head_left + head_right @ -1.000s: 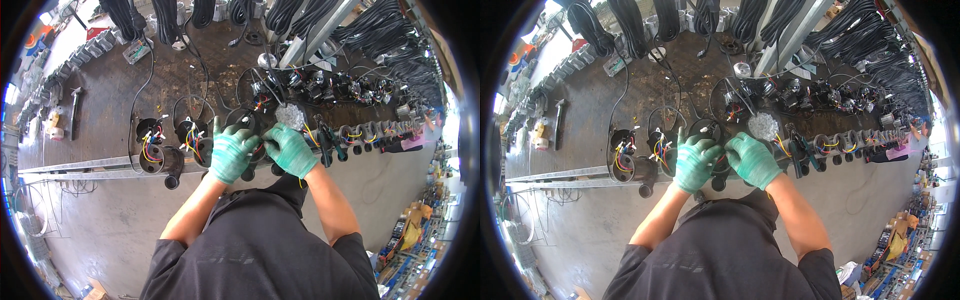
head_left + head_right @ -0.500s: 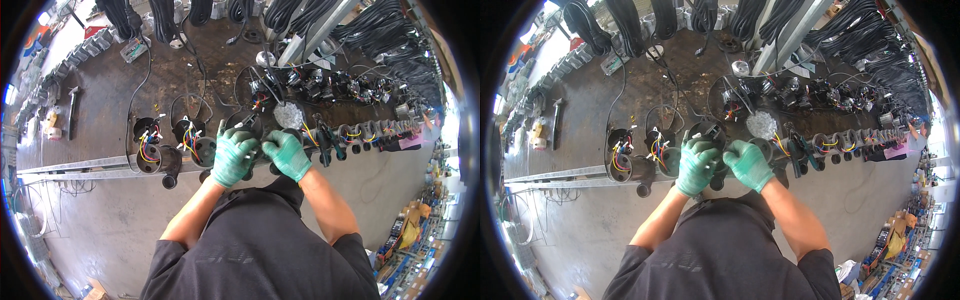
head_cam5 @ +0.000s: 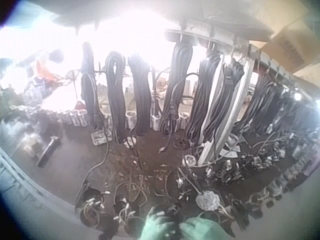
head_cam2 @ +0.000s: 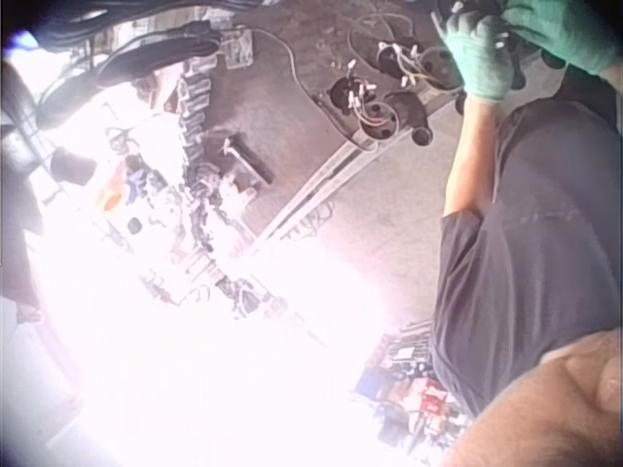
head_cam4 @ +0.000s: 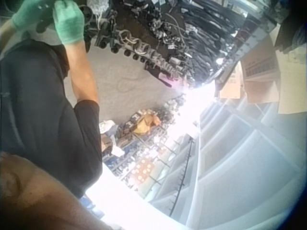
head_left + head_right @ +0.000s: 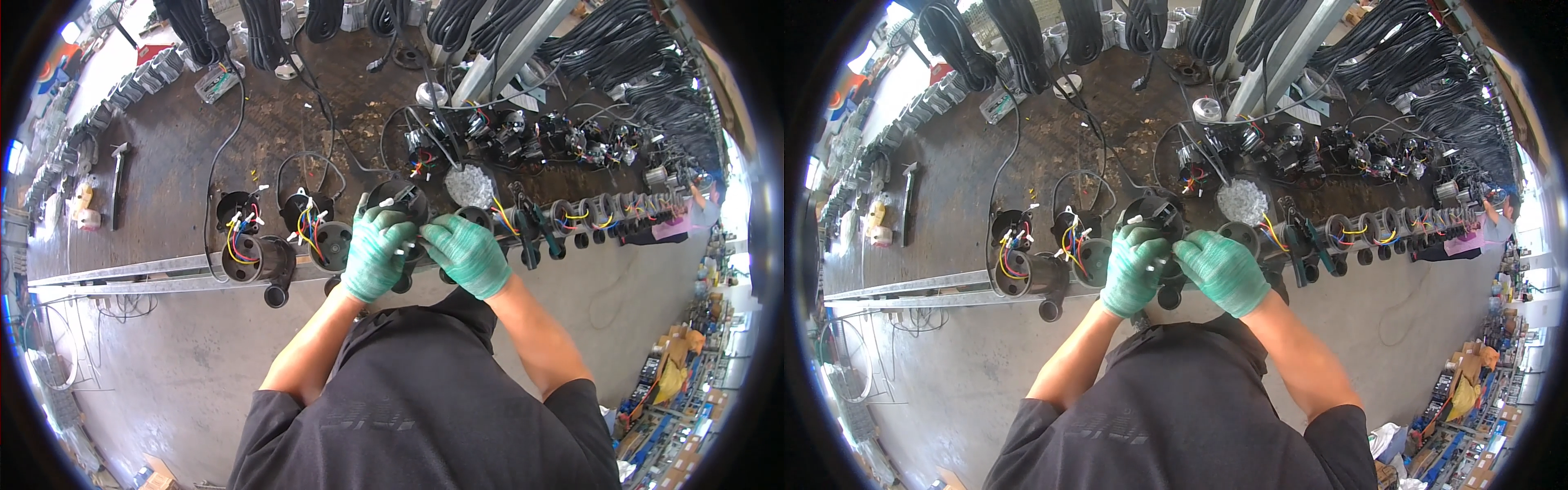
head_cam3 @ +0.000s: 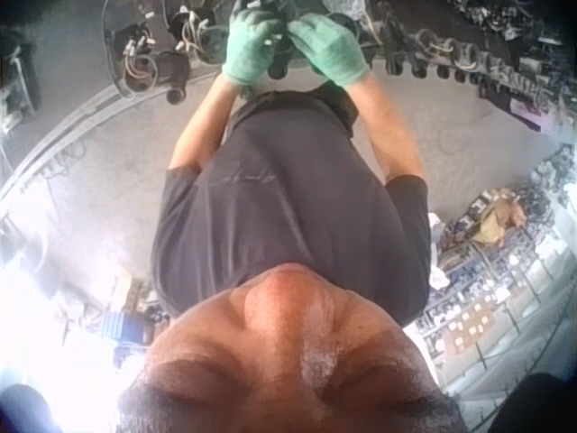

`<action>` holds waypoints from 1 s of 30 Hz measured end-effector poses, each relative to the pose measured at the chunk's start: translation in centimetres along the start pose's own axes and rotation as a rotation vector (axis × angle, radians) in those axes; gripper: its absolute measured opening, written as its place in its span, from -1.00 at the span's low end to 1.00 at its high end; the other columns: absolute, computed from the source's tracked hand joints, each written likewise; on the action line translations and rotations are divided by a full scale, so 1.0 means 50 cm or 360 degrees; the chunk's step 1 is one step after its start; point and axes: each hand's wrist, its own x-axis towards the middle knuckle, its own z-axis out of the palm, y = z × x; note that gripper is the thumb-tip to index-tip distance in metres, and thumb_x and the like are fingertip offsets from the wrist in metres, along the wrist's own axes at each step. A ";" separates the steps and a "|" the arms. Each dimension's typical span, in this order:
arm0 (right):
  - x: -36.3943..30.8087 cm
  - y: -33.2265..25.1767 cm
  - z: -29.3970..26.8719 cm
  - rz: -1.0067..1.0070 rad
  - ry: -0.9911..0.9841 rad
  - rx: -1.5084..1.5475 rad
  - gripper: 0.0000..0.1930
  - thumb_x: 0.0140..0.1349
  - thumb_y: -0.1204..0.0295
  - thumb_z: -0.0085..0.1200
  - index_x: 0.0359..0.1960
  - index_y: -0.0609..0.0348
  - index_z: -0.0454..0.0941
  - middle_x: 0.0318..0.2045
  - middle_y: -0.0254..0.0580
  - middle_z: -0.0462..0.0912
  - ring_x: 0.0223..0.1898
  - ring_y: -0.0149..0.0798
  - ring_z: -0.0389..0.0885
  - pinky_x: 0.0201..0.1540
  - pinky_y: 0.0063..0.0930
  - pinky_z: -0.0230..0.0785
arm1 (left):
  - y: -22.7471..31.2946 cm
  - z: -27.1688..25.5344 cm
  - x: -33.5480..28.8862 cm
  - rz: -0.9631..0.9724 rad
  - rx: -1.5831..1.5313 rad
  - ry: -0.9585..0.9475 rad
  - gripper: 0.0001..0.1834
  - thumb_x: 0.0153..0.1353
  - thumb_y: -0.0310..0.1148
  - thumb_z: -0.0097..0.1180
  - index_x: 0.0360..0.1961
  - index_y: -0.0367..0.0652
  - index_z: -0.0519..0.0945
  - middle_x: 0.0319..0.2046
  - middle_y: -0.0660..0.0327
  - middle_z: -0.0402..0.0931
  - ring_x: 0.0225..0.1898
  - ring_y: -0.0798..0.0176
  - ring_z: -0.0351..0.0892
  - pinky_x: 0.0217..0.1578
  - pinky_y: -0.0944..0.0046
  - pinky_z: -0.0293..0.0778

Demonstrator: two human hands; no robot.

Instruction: The person assembles electrical components by inserting wires into black circular housings and pulling cable through a mounting plate.

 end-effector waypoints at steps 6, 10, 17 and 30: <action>-0.002 -0.036 0.034 0.0621 0.0122 0.0660 -0.89 0.38 0.43 0.29 -0.27 0.18 0.64 -0.51 -0.25 0.64 -0.60 -0.15 0.62 -0.49 -0.34 0.51 | -0.008 0.002 -0.001 0.0015 -0.0045 -0.0013 -0.58 -0.07 -0.49 0.40 -0.12 0.02 0.66 -0.10 0.21 0.62 0.09 -0.14 0.59 0.37 -0.39 0.28; 0.009 -0.049 -0.004 0.2168 -0.0247 0.2564 -0.68 0.58 0.25 0.09 -0.31 0.22 0.61 -0.53 -0.38 0.65 -0.60 -0.46 0.57 -0.54 -0.50 0.42 | -0.008 -0.002 -0.002 0.0098 0.0004 -0.0012 -0.60 -0.09 -0.51 0.40 -0.15 0.01 0.66 -0.12 0.21 0.63 0.05 -0.13 0.61 0.28 -0.31 0.37; -0.014 -0.054 0.011 0.0530 0.0260 0.0532 -0.76 0.40 0.36 0.32 -0.04 0.25 0.67 -0.33 -0.13 0.75 -0.40 -0.19 0.73 -0.34 -0.32 0.58 | -0.006 -0.002 0.003 0.0055 -0.0067 0.0033 -0.63 -0.08 -0.51 0.40 -0.18 0.00 0.65 -0.12 0.21 0.63 0.01 -0.11 0.62 0.22 -0.26 0.41; -0.010 -0.066 -0.009 0.1736 -0.0128 0.2128 -0.77 0.53 0.30 0.15 -0.06 0.24 0.65 -0.45 -0.10 0.73 -0.52 -0.14 0.71 -0.44 -0.34 0.55 | -0.006 -0.002 -0.004 0.0051 -0.0068 0.0039 -0.60 -0.08 -0.53 0.41 -0.15 -0.02 0.66 -0.09 0.18 0.63 0.04 -0.14 0.61 0.19 -0.22 0.45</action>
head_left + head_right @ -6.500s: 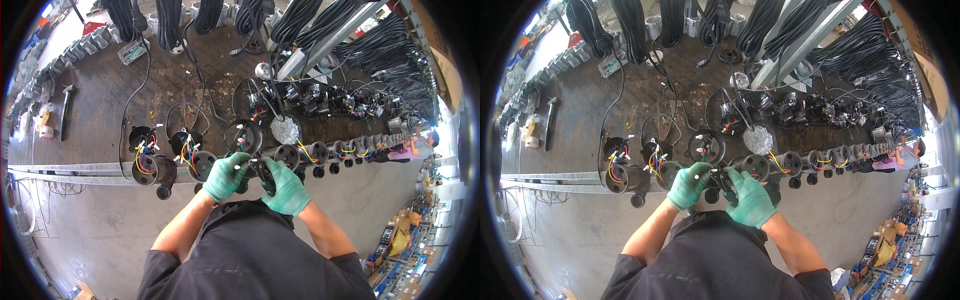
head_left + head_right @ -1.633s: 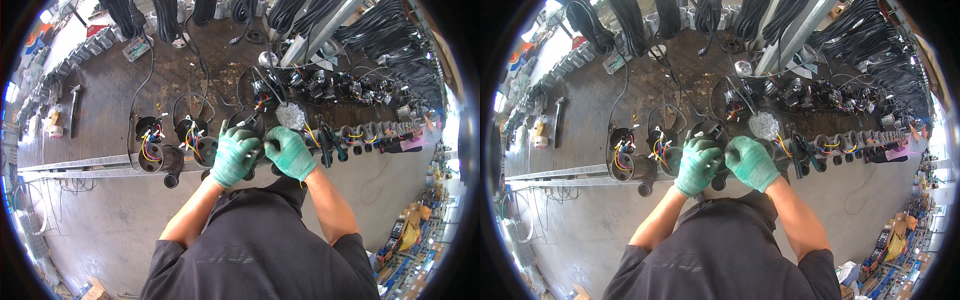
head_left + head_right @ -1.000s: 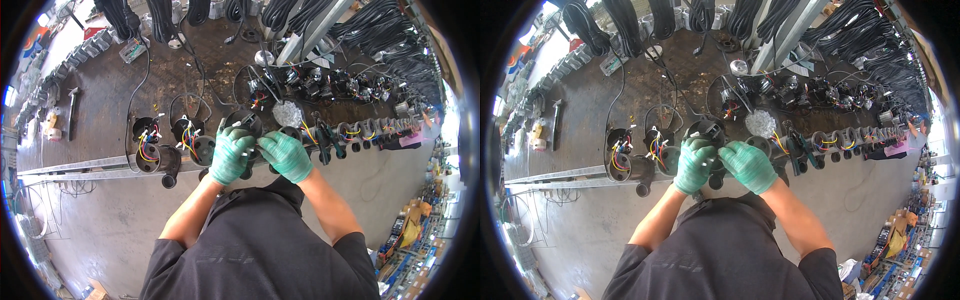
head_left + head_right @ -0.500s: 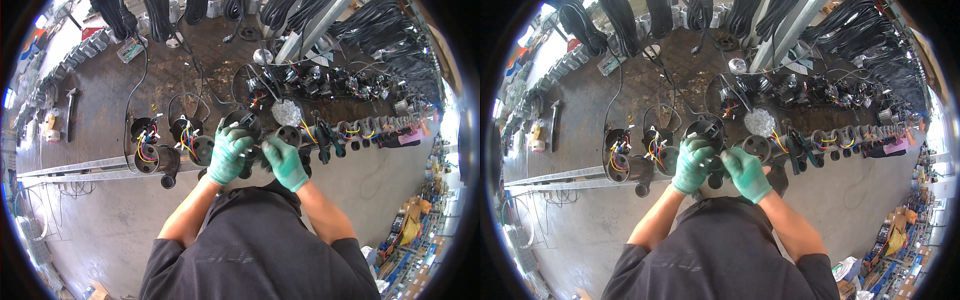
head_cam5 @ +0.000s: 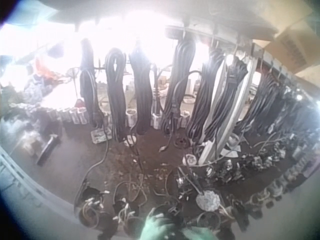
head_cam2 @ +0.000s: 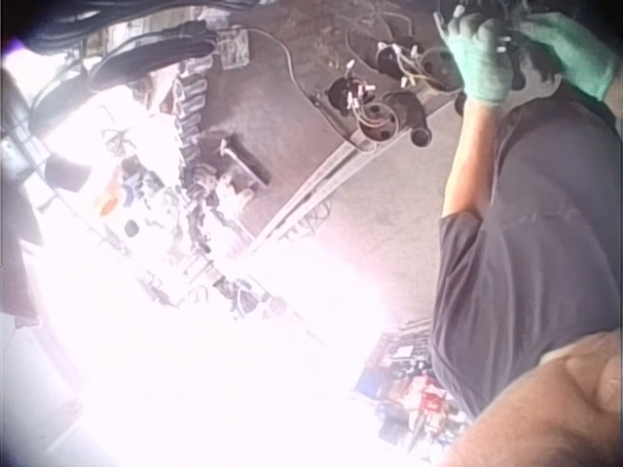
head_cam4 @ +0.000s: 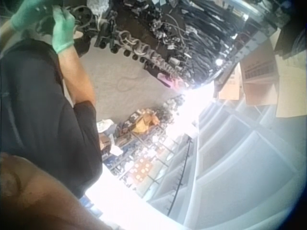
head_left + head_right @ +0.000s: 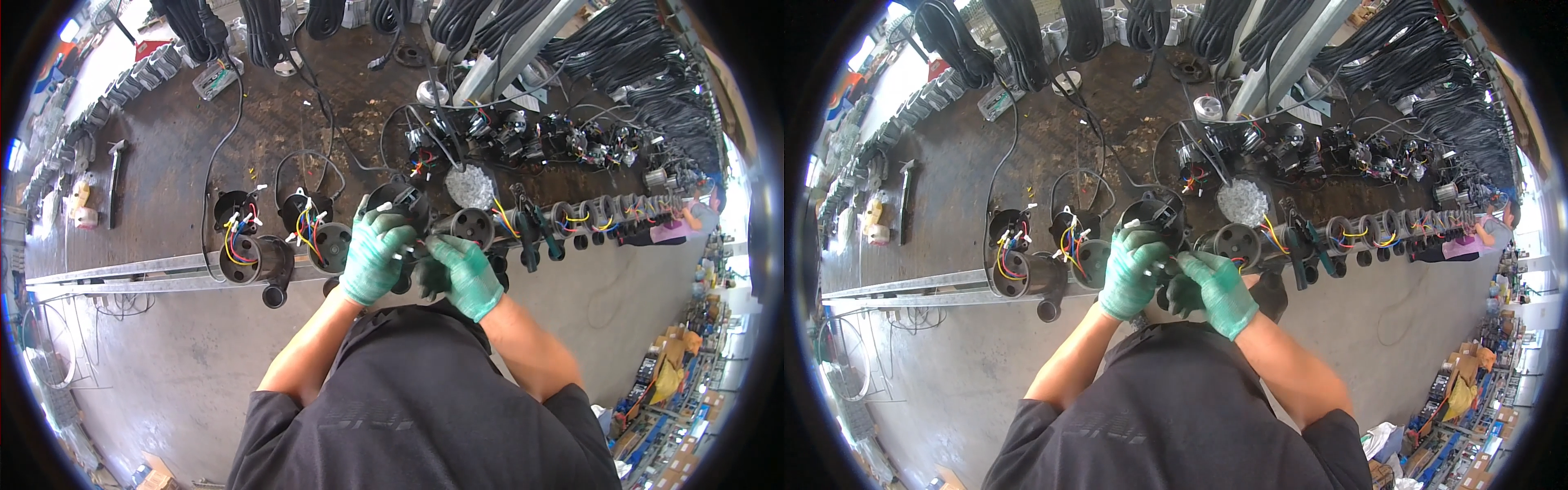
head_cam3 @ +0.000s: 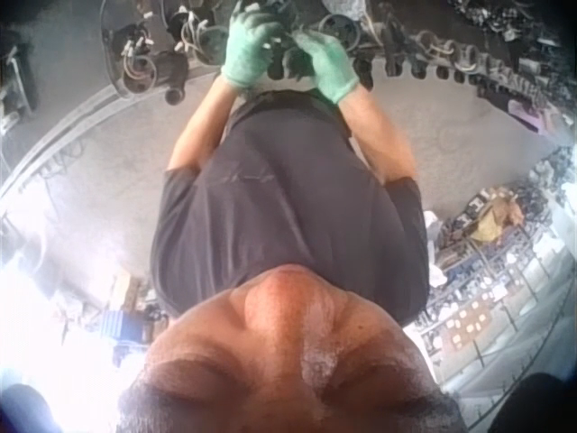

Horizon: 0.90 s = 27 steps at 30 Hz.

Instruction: The person assembles electrical components by inserting wires into black circular housings and pulling cable through a mounting plate.

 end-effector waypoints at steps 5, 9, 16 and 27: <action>0.018 0.009 -0.008 -0.1442 0.0381 -0.1656 -0.77 0.30 0.53 0.29 -0.02 0.16 0.66 -0.24 -0.04 0.72 -0.29 0.06 0.74 -0.23 -0.23 0.65 | 0.001 -0.005 0.005 -0.0005 0.0012 -0.0019 -0.60 -0.08 -0.53 0.41 -0.14 -0.05 0.66 -0.08 0.16 0.63 0.04 -0.15 0.61 0.17 -0.18 0.46; 0.051 -0.005 -0.035 -0.1907 0.0170 -0.2080 -0.77 0.19 0.63 0.26 -0.11 0.20 0.68 -0.24 -0.08 0.74 -0.31 -0.02 0.73 -0.27 -0.21 0.63 | 0.008 -0.008 0.006 -0.0085 0.0000 -0.0063 -0.59 -0.06 -0.53 0.40 -0.11 -0.04 0.68 -0.05 0.16 0.63 0.07 -0.16 0.59 0.16 -0.16 0.45; 0.029 0.016 -0.007 -0.0548 0.0183 -0.0598 -0.89 0.38 0.53 0.32 -0.19 0.31 0.65 -0.38 -0.09 0.75 -0.41 -0.35 0.72 -0.32 -0.46 0.56 | 0.006 -0.012 0.003 -0.0017 0.0070 -0.0169 -0.55 -0.05 -0.55 0.39 -0.06 -0.04 0.68 0.02 0.16 0.60 0.15 -0.16 0.56 0.16 -0.12 0.45; -0.091 -0.376 0.069 -0.1110 -0.0778 -0.2358 -0.72 0.29 0.31 0.32 -0.05 0.13 0.63 -0.35 -0.08 0.69 -0.28 0.10 0.72 -0.20 -0.02 0.58 | 0.012 0.025 -0.008 -0.1155 0.0644 -0.1241 -0.63 0.23 -0.47 0.30 0.09 -0.12 0.68 0.14 0.04 0.59 0.14 -0.10 0.57 0.21 -0.09 0.49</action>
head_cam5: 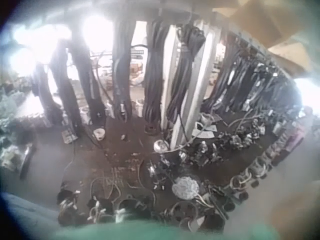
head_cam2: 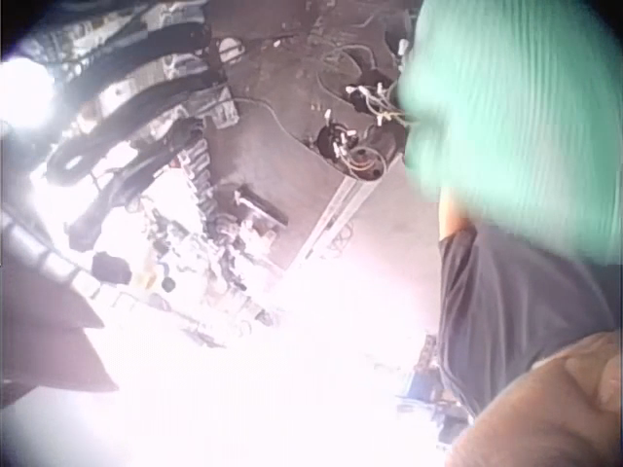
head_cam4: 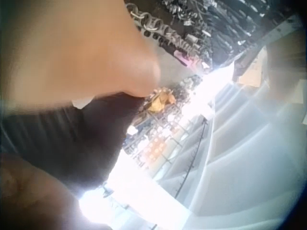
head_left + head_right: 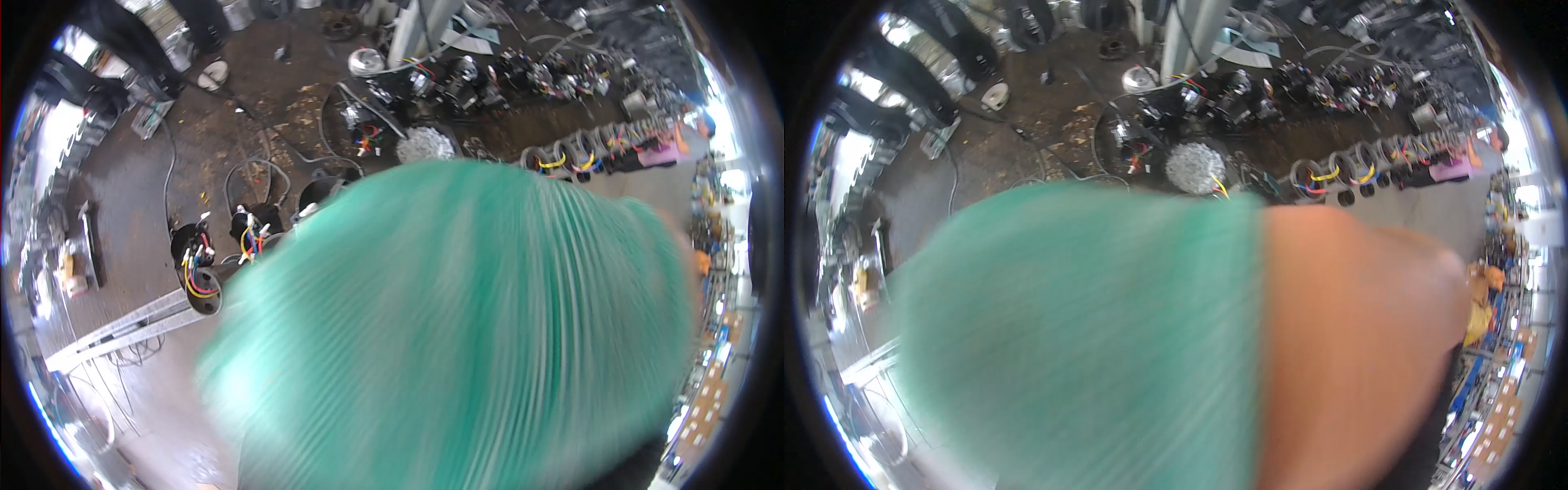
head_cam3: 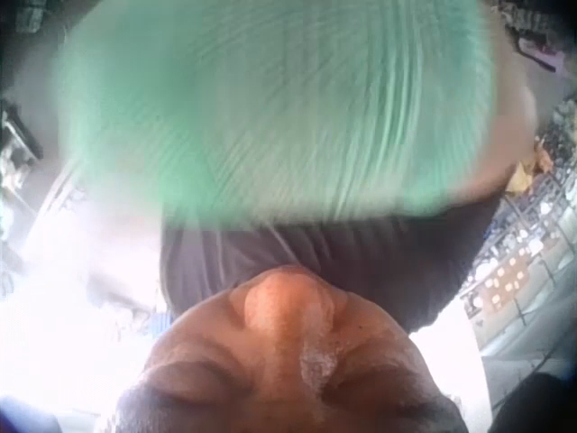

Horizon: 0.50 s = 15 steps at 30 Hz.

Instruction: The person assembles electrical components by inserting wires into black circular housings and pulling cable through a mounting plate.

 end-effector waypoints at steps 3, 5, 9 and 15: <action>-0.003 -0.008 0.017 0.0070 -0.0025 -0.0144 -0.74 0.27 0.31 0.32 -0.09 0.13 0.63 -0.37 -0.08 0.68 -0.29 0.08 0.71 -0.21 -0.03 0.56 | -0.036 -0.005 0.001 0.1097 -0.0428 0.1203 -0.71 0.20 -0.40 0.32 -0.04 -0.07 0.63 -0.04 0.03 0.57 0.02 -0.22 0.56 0.21 -0.25 0.43; -0.011 -0.002 0.031 0.0131 -0.0016 -0.0187 -0.76 0.27 0.31 0.32 -0.12 0.13 0.63 -0.38 -0.09 0.67 -0.30 0.08 0.70 -0.22 -0.04 0.55 | -0.028 -0.002 0.005 0.1043 -0.0476 0.1133 -0.63 0.06 -0.53 0.31 -0.06 -0.05 0.62 -0.06 0.03 0.56 0.05 -0.24 0.55 0.23 -0.29 0.39; -0.026 -0.003 0.049 0.0218 -0.0010 -0.0248 -0.78 0.25 0.32 0.32 -0.17 0.14 0.63 -0.41 -0.10 0.66 -0.32 0.06 0.69 -0.23 -0.04 0.54 | -0.021 -0.019 -0.009 0.1086 -0.0341 0.1070 -0.78 0.17 -0.53 0.28 -0.14 -0.11 0.63 -0.04 -0.04 0.56 0.07 -0.29 0.54 0.15 -0.27 0.43; -0.017 -0.005 0.074 0.0251 -0.0046 -0.0300 -0.81 0.23 0.33 0.32 -0.25 0.15 0.63 -0.45 -0.11 0.64 -0.35 0.04 0.67 -0.26 -0.06 0.51 | -0.030 -0.009 -0.007 0.1056 -0.0440 0.1121 -0.75 0.11 -0.46 0.35 -0.17 -0.07 0.63 -0.08 0.04 0.60 0.05 -0.23 0.56 0.07 -0.22 0.47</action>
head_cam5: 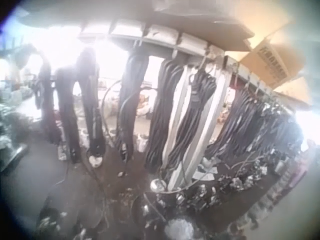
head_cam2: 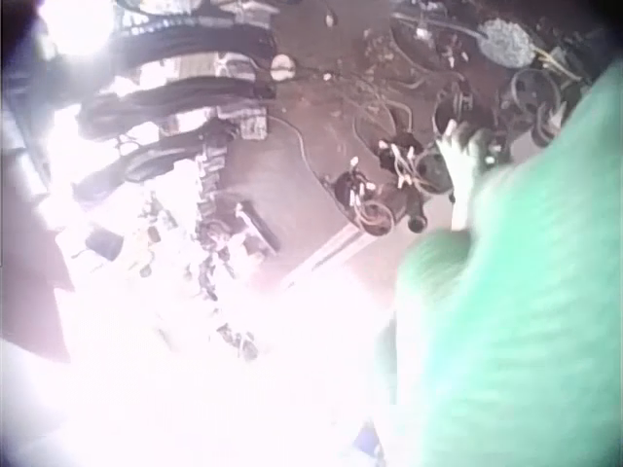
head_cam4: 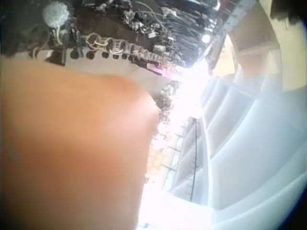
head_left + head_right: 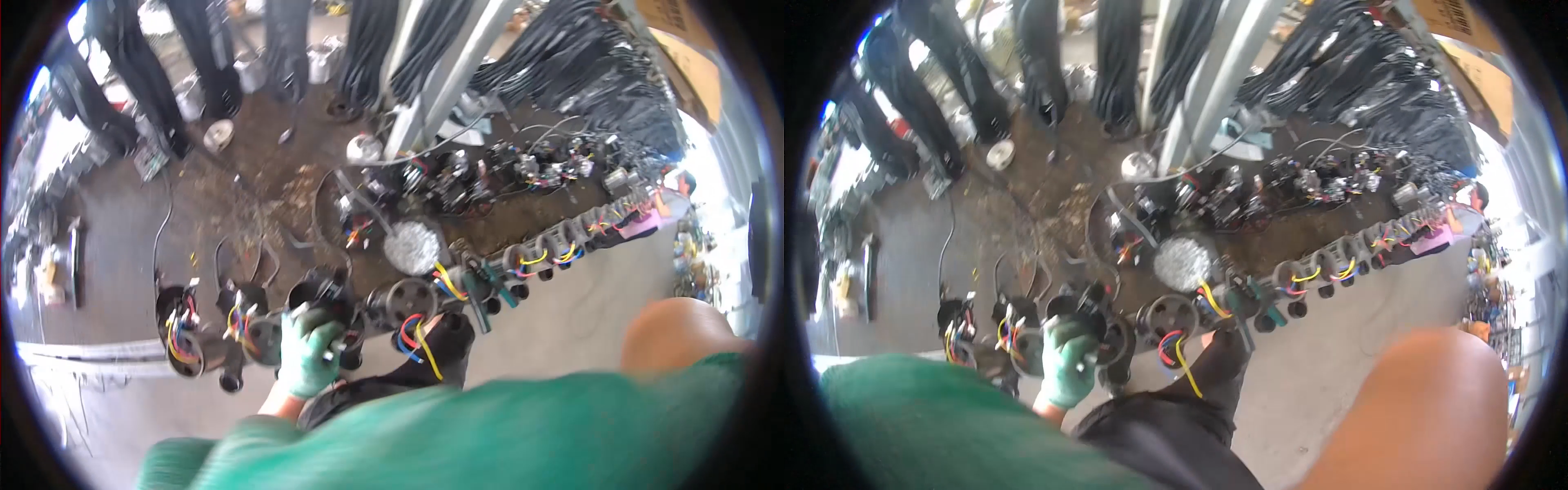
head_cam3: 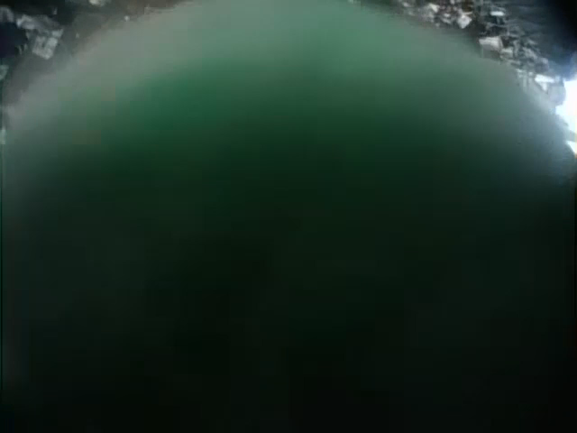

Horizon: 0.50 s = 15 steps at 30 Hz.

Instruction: The person assembles electrical components by inserting wires into black circular housings and pulling cable through a mounting plate.

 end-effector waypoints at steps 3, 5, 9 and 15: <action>-0.007 -0.018 -0.011 0.0036 0.0044 -0.0068 -0.82 0.22 0.33 0.32 -0.29 0.15 0.63 -0.47 -0.11 0.63 -0.36 0.03 0.65 -0.27 -0.07 0.50 | -0.009 -0.007 0.013 0.0082 0.0001 0.0011 -0.59 -0.10 -0.50 0.39 -0.13 -0.03 0.66 -0.07 0.10 0.62 0.02 -0.19 0.58 0.04 -0.15 0.45; -0.013 -0.031 -0.015 0.0088 0.0032 -0.0114 -0.82 0.21 0.33 0.33 -0.32 0.15 0.63 -0.49 -0.12 0.63 -0.37 0.02 0.65 -0.28 -0.07 0.49 | 0.008 -0.002 0.013 0.0055 -0.0079 -0.0015 -0.60 -0.09 -0.50 0.38 -0.15 -0.03 0.65 -0.07 0.13 0.61 0.03 -0.17 0.58 0.05 -0.13 0.45; -0.033 -0.069 -0.041 0.0184 0.0048 -0.0262 -0.82 0.20 0.34 0.33 -0.38 0.16 0.63 -0.52 -0.12 0.61 -0.38 0.01 0.63 -0.29 -0.08 0.47 | 0.020 -0.009 0.024 0.0083 -0.0126 0.0037 -0.51 -0.19 -0.53 0.38 -0.12 -0.04 0.64 -0.04 0.14 0.59 0.08 -0.17 0.57 0.16 -0.20 0.42; -0.067 -0.091 -0.156 0.0478 0.0123 -0.0718 -0.81 0.18 0.35 0.33 -0.46 0.17 0.63 -0.56 -0.13 0.59 -0.41 -0.01 0.61 -0.32 -0.10 0.45 | 0.011 -0.014 0.028 0.0023 -0.0055 -0.0041 -0.55 -0.11 -0.54 0.36 -0.10 -0.04 0.67 -0.01 0.07 0.58 0.11 -0.20 0.54 0.12 -0.12 0.45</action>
